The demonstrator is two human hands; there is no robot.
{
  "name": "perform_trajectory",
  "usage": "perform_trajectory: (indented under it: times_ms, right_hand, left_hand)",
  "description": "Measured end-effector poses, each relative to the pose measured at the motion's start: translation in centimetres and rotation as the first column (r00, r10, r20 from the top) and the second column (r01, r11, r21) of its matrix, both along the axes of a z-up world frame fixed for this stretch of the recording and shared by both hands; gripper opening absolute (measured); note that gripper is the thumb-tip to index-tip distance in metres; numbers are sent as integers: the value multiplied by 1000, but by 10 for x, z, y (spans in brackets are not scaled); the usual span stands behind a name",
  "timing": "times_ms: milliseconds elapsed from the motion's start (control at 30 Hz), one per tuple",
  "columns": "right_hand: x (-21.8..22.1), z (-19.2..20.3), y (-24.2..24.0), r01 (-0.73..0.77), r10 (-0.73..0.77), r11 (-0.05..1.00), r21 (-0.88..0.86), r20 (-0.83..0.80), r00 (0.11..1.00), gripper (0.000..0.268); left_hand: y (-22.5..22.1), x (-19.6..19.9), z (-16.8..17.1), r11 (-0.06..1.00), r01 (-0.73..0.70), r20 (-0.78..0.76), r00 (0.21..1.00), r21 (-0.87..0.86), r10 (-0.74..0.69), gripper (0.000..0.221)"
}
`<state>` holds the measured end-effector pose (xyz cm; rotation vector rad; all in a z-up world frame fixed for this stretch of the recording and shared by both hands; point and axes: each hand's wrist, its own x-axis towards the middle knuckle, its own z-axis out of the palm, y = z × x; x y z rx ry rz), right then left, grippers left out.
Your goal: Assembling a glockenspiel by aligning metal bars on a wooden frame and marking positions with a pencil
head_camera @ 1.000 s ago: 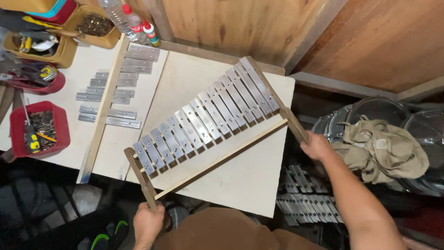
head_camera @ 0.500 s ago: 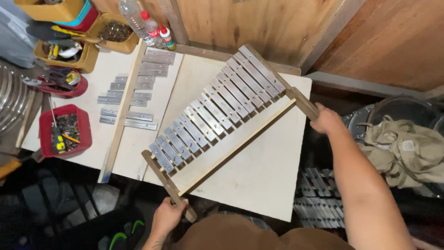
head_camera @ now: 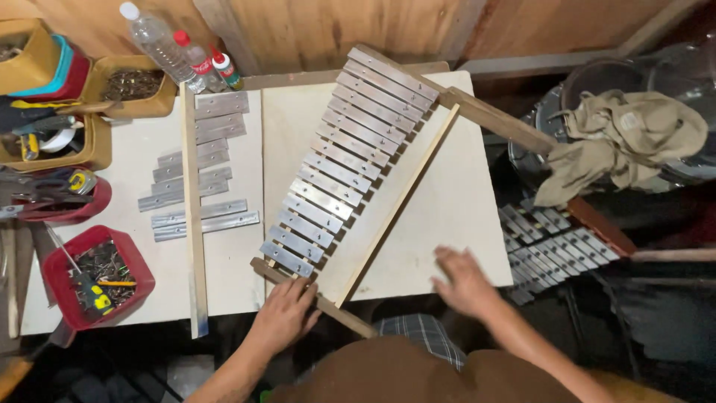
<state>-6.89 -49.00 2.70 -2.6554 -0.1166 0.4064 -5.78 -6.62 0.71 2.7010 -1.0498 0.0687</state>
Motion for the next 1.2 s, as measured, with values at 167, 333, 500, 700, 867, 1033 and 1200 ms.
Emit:
perform_trajectory:
  times_ms: [167,333,500,700,867,1033,1200]
  right_hand:
    - [-89,-59,77,-146,97,962,232,211,973,66]
    - [-98,-60,116,-70,84,978,196,-64,994,65]
    - [-105,-92,121,-156,126,962,224,143,982,56]
    - [-109,-78,136,-96,90,966,241,39,995,54]
    - [-104,-67,144,-39,44,961,273,-14,999,51]
    - [-105,-61,145,-10,19,956,293,-26,999,43]
    - [-105,-70,133,-39,48,966,257,-32,998,42]
  left_hand:
    - [6,8,-17,985,166,94,982,-42,-162,50]
    - [21,6,-9,970,167,64,985,-175,-158,59]
    - [59,18,-37,816,-414,-148,910,-403,388,41]
    - [81,46,-74,412,-876,-641,469,-250,608,54]
    - [86,64,-86,370,-921,-715,338,-120,612,55]
    - [97,68,-90,531,-817,-675,524,-225,519,42]
    - [93,60,-58,603,-777,-720,521,-180,458,56]
